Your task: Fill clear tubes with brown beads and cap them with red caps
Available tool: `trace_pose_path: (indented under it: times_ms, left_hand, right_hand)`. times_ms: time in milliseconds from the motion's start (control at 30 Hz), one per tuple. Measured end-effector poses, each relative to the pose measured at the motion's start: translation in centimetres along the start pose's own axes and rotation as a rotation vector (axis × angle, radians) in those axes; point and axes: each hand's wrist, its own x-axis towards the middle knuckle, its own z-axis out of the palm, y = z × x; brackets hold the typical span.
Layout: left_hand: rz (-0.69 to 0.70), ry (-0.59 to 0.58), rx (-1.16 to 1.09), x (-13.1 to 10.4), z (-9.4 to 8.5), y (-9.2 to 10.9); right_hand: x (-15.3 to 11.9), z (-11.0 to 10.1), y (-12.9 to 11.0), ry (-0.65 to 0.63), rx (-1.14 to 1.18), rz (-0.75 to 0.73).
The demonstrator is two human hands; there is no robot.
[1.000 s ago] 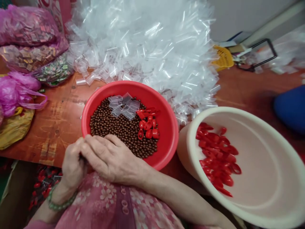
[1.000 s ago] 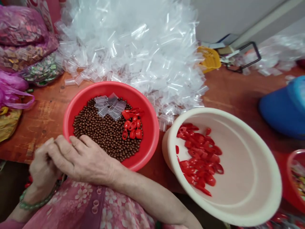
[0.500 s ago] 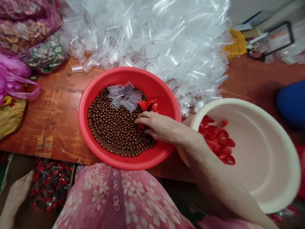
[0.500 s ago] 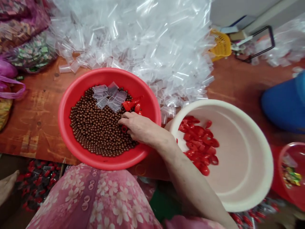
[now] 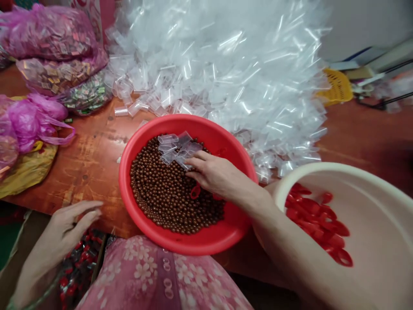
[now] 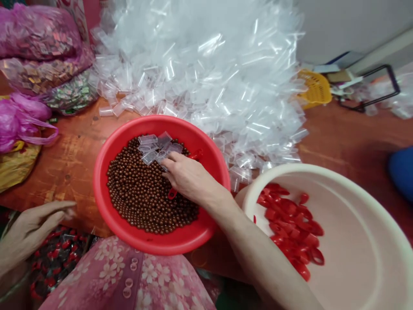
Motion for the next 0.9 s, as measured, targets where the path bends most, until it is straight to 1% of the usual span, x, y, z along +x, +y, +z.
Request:
trace_pose_path:
  times_ms: [33, 67, 100, 133, 200, 233, 300, 367, 467, 533, 733, 833, 900]
  left_hand:
    - [0.09, -0.001, -0.051, 1.3, 0.9, 1.3]
    - [0.178, 0.037, -0.081, 2.6, 2.0, 2.4]
    - [0.257, 0.104, -0.094, 3.9, 3.2, 3.4]
    - [0.349, 0.196, -0.094, 5.1, 4.3, 4.1]
    - [0.476, 0.325, -0.055, 7.1, 6.4, 4.9]
    - [0.522, 0.362, -0.022, 7.9, 7.3, 5.1]
    - [0.566, 0.383, 0.039, 8.9, 8.3, 5.1]
    - [0.575, 0.371, 0.067, 9.3, 8.7, 4.8]
    - [0.576, 0.361, 0.069, 9.3, 8.7, 4.5]
    - [0.581, 0.357, 0.076, 9.2, 8.6, 4.5]
    - [0.596, 0.339, 0.075, 9.3, 8.9, 4.4]
    - [0.582, 0.327, 0.06, 9.3, 9.0, 4.4]
    - [0.573, 0.322, 0.047, 9.4, 9.0, 4.3]
  right_hand:
    - [0.9, 0.0, -0.2, 0.04, -0.064, 0.023]
    - [1.8, 0.1, -0.5, 0.073, -0.113, 0.041]
    - [2.6, 0.2, -0.8, 0.099, -0.149, 0.056]
    - [3.5, 0.3, -1.1, 0.123, -0.172, 0.073]
    - [5.0, 0.5, -1.4, 0.159, -0.194, 0.089]
    - [5.7, 0.5, -1.5, 0.167, -0.201, 0.081]
    - [6.8, 0.7, -1.6, 0.165, -0.214, 0.031]
    - [7.6, 0.9, -1.6, 0.141, -0.221, -0.042]
    - [8.2, 1.4, -1.3, 0.087, -0.211, -0.153]
    - [8.3, 1.6, -1.0, 0.059, -0.191, -0.198]
    - [9.3, 1.3, -0.1, -0.057, -0.143, -0.233]
    - [10.1, 0.9, -0.1, -0.064, -0.161, -0.249]
    - [10.3, 0.8, -0.7, -0.05, -0.177, -0.25]
